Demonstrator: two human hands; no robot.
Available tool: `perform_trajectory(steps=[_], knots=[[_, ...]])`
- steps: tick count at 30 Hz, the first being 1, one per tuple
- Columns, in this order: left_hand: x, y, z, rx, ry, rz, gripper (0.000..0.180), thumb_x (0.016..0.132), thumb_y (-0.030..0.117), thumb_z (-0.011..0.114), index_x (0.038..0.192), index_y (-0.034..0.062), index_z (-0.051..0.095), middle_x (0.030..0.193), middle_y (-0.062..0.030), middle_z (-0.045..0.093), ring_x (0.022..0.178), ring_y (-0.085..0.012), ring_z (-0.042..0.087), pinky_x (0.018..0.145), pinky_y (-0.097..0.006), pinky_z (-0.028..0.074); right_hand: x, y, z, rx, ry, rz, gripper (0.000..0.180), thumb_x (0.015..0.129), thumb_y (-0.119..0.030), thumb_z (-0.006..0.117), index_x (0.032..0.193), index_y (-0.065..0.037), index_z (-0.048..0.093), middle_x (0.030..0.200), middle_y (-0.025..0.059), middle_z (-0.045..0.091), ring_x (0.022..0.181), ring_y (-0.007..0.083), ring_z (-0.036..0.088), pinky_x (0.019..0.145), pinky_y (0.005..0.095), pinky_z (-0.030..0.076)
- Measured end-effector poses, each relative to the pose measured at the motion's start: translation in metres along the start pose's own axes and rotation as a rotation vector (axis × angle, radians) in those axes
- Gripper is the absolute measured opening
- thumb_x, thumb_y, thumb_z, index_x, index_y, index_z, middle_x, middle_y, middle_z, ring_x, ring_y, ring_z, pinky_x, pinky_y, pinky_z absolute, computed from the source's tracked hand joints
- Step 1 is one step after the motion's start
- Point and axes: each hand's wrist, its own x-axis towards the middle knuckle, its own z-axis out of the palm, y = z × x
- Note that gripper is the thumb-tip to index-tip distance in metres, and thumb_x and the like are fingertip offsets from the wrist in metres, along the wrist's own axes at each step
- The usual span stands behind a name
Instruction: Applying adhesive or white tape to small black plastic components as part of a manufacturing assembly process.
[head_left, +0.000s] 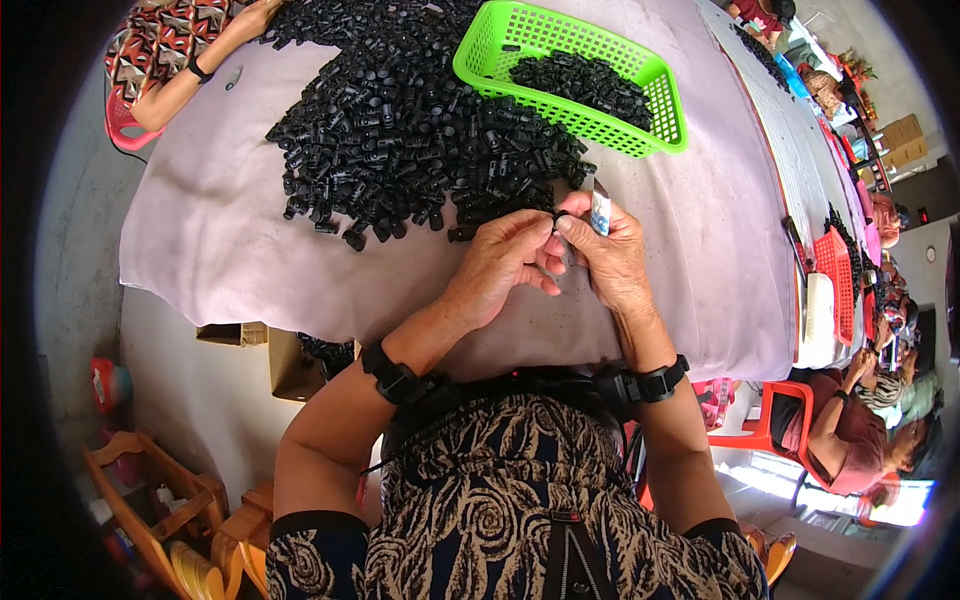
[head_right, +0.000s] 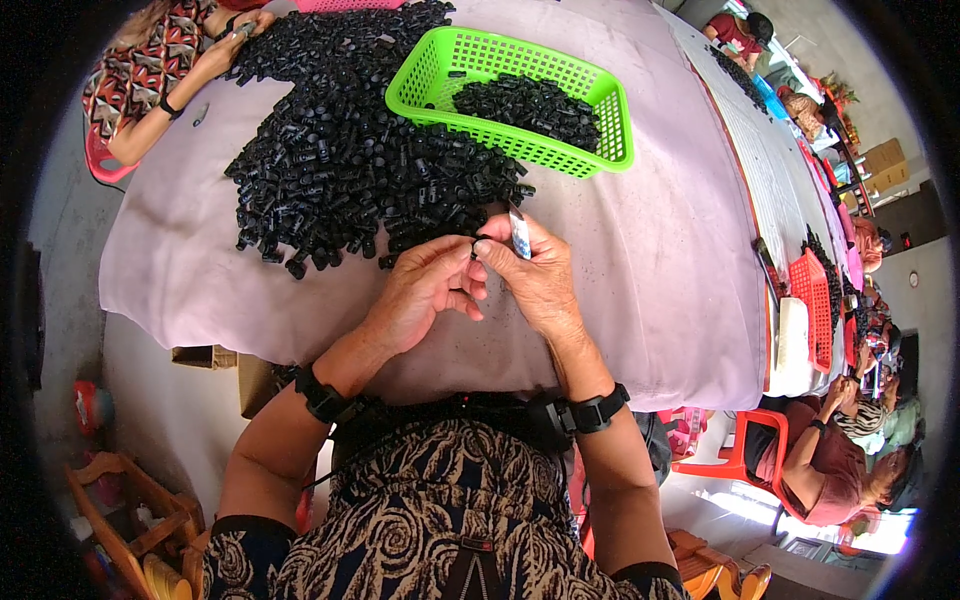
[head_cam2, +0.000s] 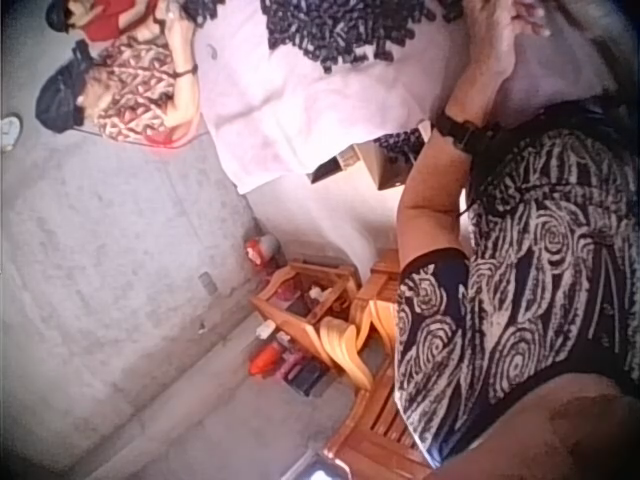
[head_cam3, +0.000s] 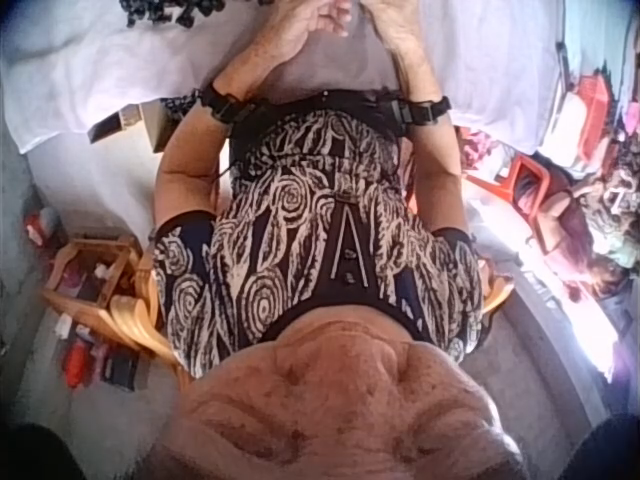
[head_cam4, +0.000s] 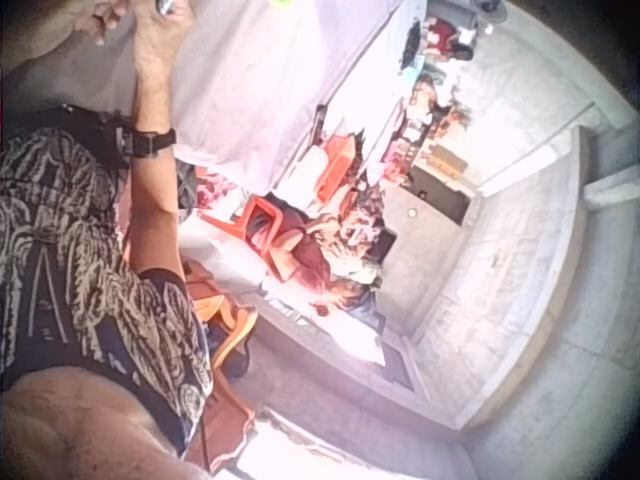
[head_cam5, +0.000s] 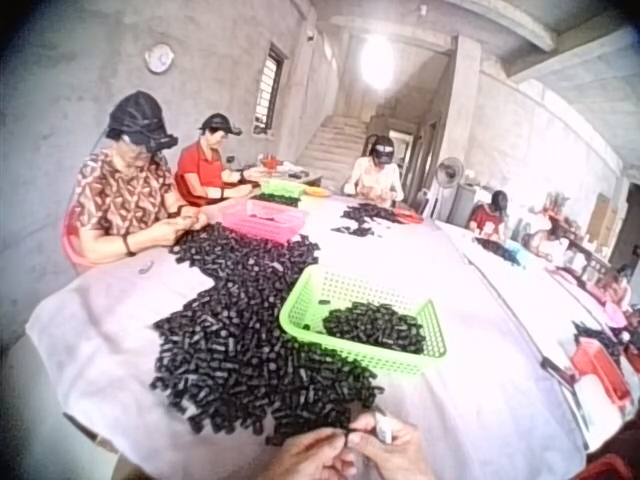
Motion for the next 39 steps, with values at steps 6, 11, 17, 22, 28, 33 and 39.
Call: perform_trajectory(steps=[6,11,17,22,28,33,39], knots=[[-0.0001,-0.0003,-0.0013,-0.028,-0.012,-0.02,0.021,0.093,0.021,0.048,0.096,0.0037,0.058,0.078,-0.0025,0.057,0.065,-0.0118,0.056,0.056,-0.029,0.052,-0.0014,0.0032,-0.0017,-0.091,-0.029,-0.038,0.014,0.081,-0.004,0.065,0.094,-0.001,0.06,0.081,-0.001,0.059,0.072,0.0058,0.053,0.064,0.0205,0.045],[0.0013,-0.0016,-0.0039,-0.049,0.0,-0.019,0.02,0.093,0.021,0.048,0.095,0.0035,0.058,0.076,-0.0017,0.056,0.063,-0.011,0.055,0.055,-0.029,0.051,-0.0012,0.0029,0.0024,-0.182,-0.053,-0.155,0.015,0.081,-0.004,0.065,0.094,0.0,0.06,0.082,-0.0004,0.056,0.074,0.0065,0.054,0.065,0.0213,0.046],[0.0019,-0.0016,-0.0034,-0.053,-0.01,-0.005,0.02,0.092,0.021,0.049,0.093,0.0036,0.059,0.074,-0.001,0.056,0.06,-0.0102,0.054,0.054,-0.029,0.051,-0.001,0.0078,0.001,-0.21,-0.02,-0.184,0.012,0.083,-0.004,0.063,0.092,0.002,0.061,0.082,0.0022,0.055,0.074,0.0085,0.055,0.066,0.0226,0.046],[0.0009,-0.0008,-0.0028,-0.041,-0.017,-0.007,0.021,0.093,0.022,0.049,0.092,0.003,0.059,0.073,-0.0006,0.056,0.06,-0.0098,0.054,0.055,-0.029,0.051,-0.0039,-0.0011,0.0048,-0.191,0.023,-0.088,0.012,0.086,-0.007,0.06,0.093,0.003,0.062,0.082,0.003,0.056,0.075,0.0092,0.055,0.067,0.0227,0.046],[0.0009,0.0005,-0.0047,-0.103,-0.039,-0.03,0.022,0.092,0.022,0.05,0.093,0.0024,0.059,0.078,-0.0039,0.06,0.064,-0.0127,0.058,0.058,-0.03,0.052,-0.0038,0.0019,-0.0018,-0.076,0.01,0.038,0.013,0.088,-0.009,0.057,0.094,0.002,0.062,0.082,0.0019,0.056,0.073,0.0079,0.053,0.061,0.0199,0.042],[0.0008,0.0009,-0.0013,-0.077,0.038,-0.027,0.022,0.091,0.02,0.051,0.1,0.0008,0.059,0.083,-0.0073,0.062,0.069,-0.0138,0.061,0.058,-0.029,0.052,-0.0031,0.0037,-0.0025,-0.119,-0.001,-0.042,0.014,0.086,-0.009,0.059,0.097,-0.002,0.063,0.085,0.0013,0.056,0.075,0.0076,0.052,0.062,0.0195,0.041],[0.0021,0.0013,-0.0049,-0.09,0.01,-0.034,0.02,0.09,0.018,0.053,0.103,0.0032,0.059,0.085,-0.0051,0.063,0.071,-0.0126,0.06,0.061,-0.029,0.052,-0.0013,0.0032,-0.0016,-0.351,-0.031,-0.263,0.017,0.081,-0.006,0.065,0.097,-0.001,0.063,0.084,0.0022,0.056,0.077,0.0094,0.053,0.07,0.0224,0.044]])
